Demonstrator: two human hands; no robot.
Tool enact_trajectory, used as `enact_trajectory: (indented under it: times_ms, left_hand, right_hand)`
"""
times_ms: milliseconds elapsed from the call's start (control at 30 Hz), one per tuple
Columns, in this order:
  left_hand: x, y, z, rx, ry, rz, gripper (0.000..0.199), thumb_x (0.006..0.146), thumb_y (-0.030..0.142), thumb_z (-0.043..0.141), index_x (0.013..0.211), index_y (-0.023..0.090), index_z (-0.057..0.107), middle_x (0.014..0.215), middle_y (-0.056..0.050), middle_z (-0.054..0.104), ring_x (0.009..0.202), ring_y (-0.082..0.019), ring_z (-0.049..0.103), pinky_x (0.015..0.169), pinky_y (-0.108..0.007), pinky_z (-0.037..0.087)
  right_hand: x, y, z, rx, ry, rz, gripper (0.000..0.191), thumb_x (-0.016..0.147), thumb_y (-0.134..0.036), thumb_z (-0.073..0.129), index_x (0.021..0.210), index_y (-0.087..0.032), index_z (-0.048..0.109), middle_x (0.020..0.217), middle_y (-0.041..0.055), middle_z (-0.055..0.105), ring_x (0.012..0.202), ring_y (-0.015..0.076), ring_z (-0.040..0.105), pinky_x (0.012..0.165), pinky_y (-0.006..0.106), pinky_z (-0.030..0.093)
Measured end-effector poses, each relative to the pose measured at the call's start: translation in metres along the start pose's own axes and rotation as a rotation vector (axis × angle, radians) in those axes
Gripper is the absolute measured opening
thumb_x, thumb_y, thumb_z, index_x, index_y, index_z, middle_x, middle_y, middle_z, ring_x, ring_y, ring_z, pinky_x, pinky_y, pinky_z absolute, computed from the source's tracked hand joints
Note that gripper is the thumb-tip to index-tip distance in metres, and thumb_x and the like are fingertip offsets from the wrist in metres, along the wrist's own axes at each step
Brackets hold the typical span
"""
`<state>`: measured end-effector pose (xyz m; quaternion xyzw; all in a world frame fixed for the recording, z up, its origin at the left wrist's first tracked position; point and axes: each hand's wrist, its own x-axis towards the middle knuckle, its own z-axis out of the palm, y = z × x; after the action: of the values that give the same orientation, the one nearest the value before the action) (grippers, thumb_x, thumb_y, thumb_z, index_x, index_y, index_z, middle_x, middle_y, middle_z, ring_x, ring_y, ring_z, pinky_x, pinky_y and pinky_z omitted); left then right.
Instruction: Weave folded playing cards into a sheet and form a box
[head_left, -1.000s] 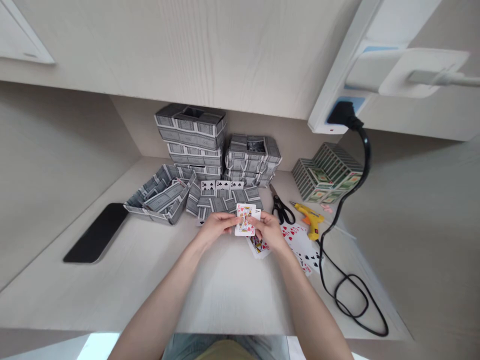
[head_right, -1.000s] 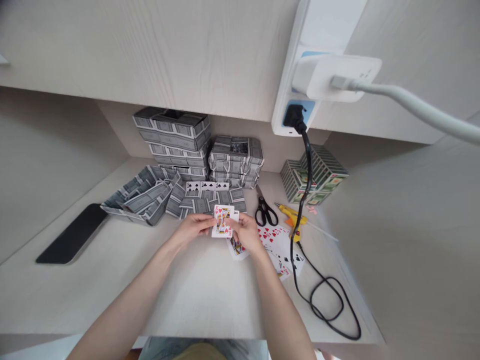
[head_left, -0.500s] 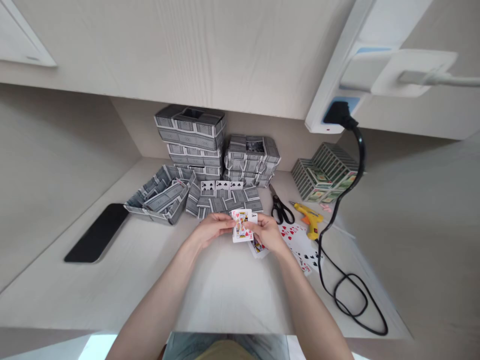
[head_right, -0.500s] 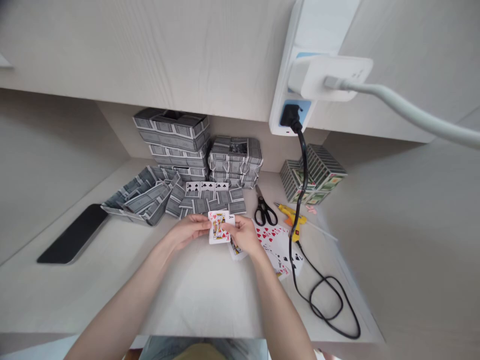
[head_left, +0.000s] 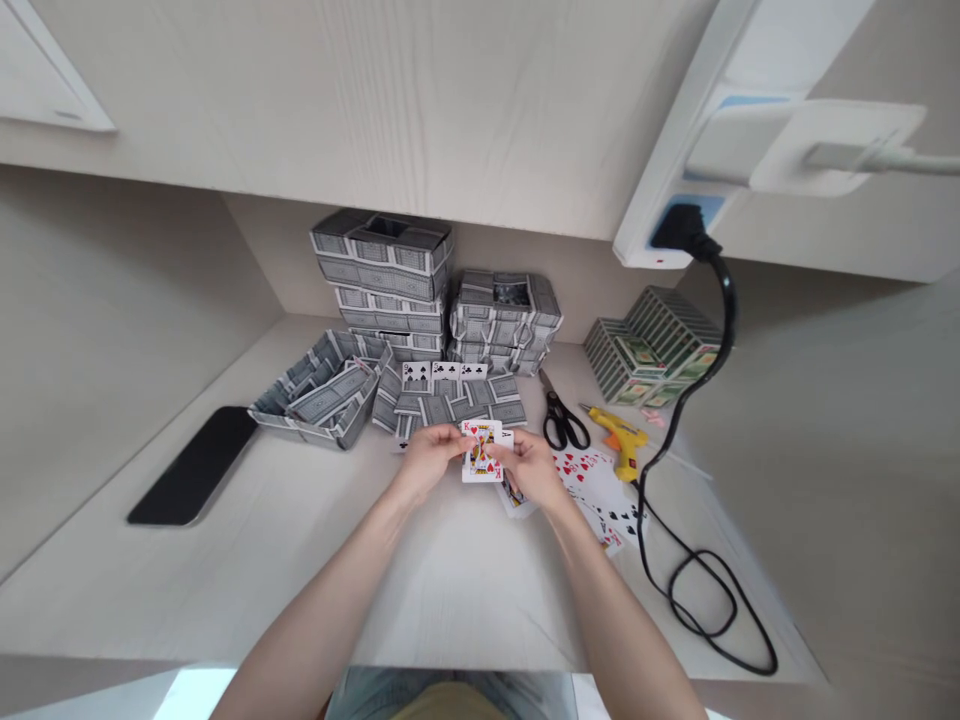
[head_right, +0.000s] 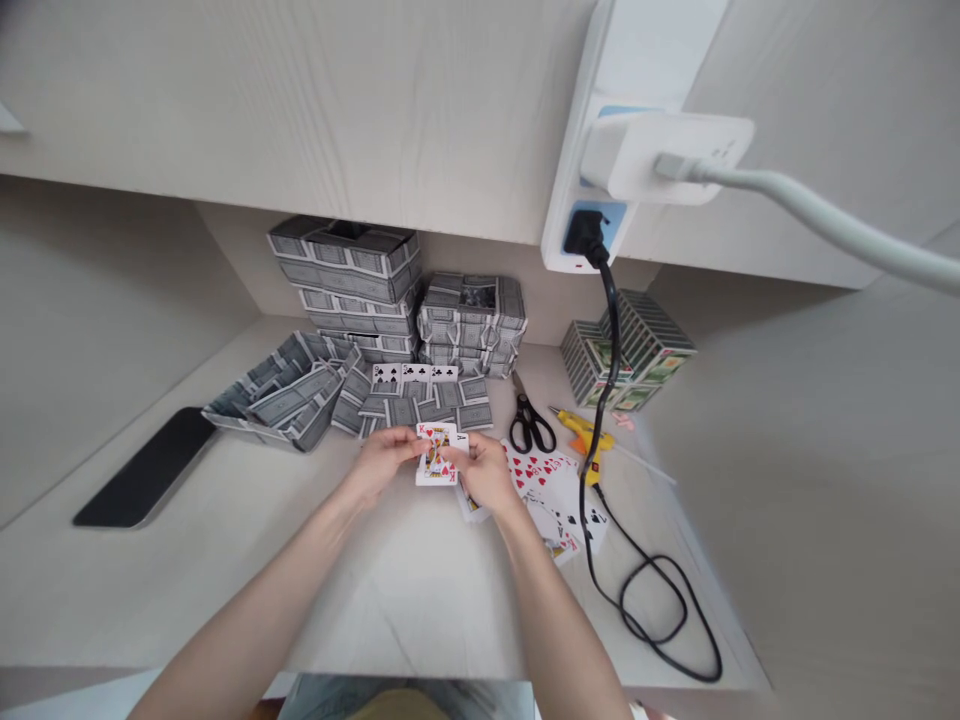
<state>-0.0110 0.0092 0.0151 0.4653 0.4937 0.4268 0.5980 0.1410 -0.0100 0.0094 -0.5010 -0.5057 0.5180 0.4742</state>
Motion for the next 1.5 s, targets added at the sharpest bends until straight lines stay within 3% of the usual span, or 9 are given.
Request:
enact_trajectory:
  times_ms: [200, 333, 467, 667, 867, 1000, 1100, 1233, 1500]
  left_hand:
    - [-0.001, -0.009, 0.009, 0.256, 0.169, 0.249, 0.032, 0.068, 0.041, 0.057, 0.054, 0.017, 0.041, 0.046, 0.007, 0.038, 0.047, -0.007, 0.034, 0.047, -0.019, 0.025]
    - [-0.004, -0.013, 0.013, 0.399, 0.227, 0.298, 0.031, 0.079, 0.042, 0.042, 0.059, 0.019, 0.041, 0.050, 0.005, 0.042, 0.049, -0.009, 0.038, 0.049, -0.020, 0.026]
    - [-0.006, -0.012, 0.013, 0.472, 0.250, 0.307, 0.034, 0.079, 0.045, 0.041, 0.058, 0.019, 0.045, 0.048, 0.003, 0.044, 0.050, -0.011, 0.040, 0.050, -0.021, 0.024]
    - [-0.004, -0.011, 0.015, 0.523, 0.257, 0.314, 0.039, 0.080, 0.045, 0.039, 0.053, 0.018, 0.048, 0.045, 0.002, 0.044, 0.047, -0.011, 0.040, 0.049, -0.022, 0.023]
    - [-0.004, -0.013, 0.015, 0.461, 0.261, 0.310, 0.045, 0.080, 0.050, 0.039, 0.050, 0.016, 0.047, 0.046, 0.002, 0.046, 0.047, -0.010, 0.040, 0.048, -0.022, 0.026]
    - [-0.003, -0.013, 0.017, 0.307, 0.198, 0.251, 0.047, 0.078, 0.055, 0.040, 0.055, 0.016, 0.051, 0.050, 0.001, 0.051, 0.049, -0.010, 0.045, 0.047, -0.021, 0.031]
    - [-0.003, -0.013, 0.019, 0.179, 0.054, 0.195, 0.047, 0.079, 0.056, 0.037, 0.060, 0.015, 0.052, 0.050, 0.001, 0.053, 0.046, -0.011, 0.048, 0.045, -0.022, 0.035]
    - [-0.005, -0.012, 0.021, 0.175, -0.096, 0.210, 0.040, 0.078, 0.051, 0.044, 0.062, 0.015, 0.052, 0.047, 0.002, 0.053, 0.045, -0.011, 0.050, 0.047, -0.022, 0.038]
    - [-0.006, -0.010, 0.021, 0.176, -0.095, 0.202, 0.040, 0.076, 0.050, 0.050, 0.057, 0.015, 0.049, 0.041, 0.005, 0.050, 0.038, -0.008, 0.045, 0.040, -0.020, 0.033]
  right_hand:
    - [0.000, 0.000, 0.008, 0.050, 0.005, 0.007, 0.031, 0.062, -0.044, 0.066, 0.070, -0.017, 0.052, 0.037, -0.0093, 0.043, 0.027, 0.0046, 0.030, 0.028, 0.018, 0.022]
    - [-0.001, 0.005, 0.012, 0.093, -0.029, -0.012, 0.031, 0.067, -0.043, 0.062, 0.080, -0.018, 0.052, 0.051, -0.0052, 0.055, 0.035, 0.0075, 0.043, 0.031, 0.019, 0.033]
    - [-0.002, 0.007, 0.013, 0.109, -0.056, -0.013, 0.029, 0.068, -0.041, 0.062, 0.082, -0.018, 0.051, 0.060, -0.0037, 0.058, 0.039, 0.0089, 0.049, 0.036, 0.022, 0.043]
    - [-0.003, 0.004, 0.010, 0.112, -0.077, -0.041, 0.024, 0.068, -0.038, 0.063, 0.078, -0.019, 0.051, 0.054, -0.0056, 0.055, 0.036, 0.0083, 0.046, 0.035, 0.022, 0.043]
    - [-0.005, -0.005, 0.011, 0.080, -0.068, -0.045, 0.026, 0.070, -0.041, 0.060, 0.075, -0.018, 0.050, 0.046, -0.0067, 0.052, 0.031, 0.0069, 0.042, 0.028, 0.017, 0.029]
    - [-0.003, -0.007, 0.007, 0.043, -0.047, -0.049, 0.028, 0.070, -0.043, 0.060, 0.072, -0.017, 0.050, 0.042, -0.0070, 0.052, 0.027, 0.0047, 0.035, 0.027, 0.016, 0.024]
    - [0.000, -0.005, -0.001, 0.030, -0.031, -0.063, 0.028, 0.071, -0.043, 0.060, 0.072, -0.017, 0.050, 0.043, -0.0059, 0.053, 0.028, 0.0054, 0.037, 0.027, 0.017, 0.024]
    - [0.003, -0.004, -0.010, 0.004, 0.013, -0.098, 0.027, 0.073, -0.043, 0.058, 0.072, -0.017, 0.051, 0.042, -0.0063, 0.051, 0.028, 0.0056, 0.036, 0.029, 0.018, 0.024]
    - [0.001, -0.005, -0.008, 0.003, 0.022, -0.094, 0.026, 0.073, -0.042, 0.058, 0.072, -0.017, 0.052, 0.044, -0.0066, 0.051, 0.029, 0.0052, 0.036, 0.028, 0.018, 0.024]
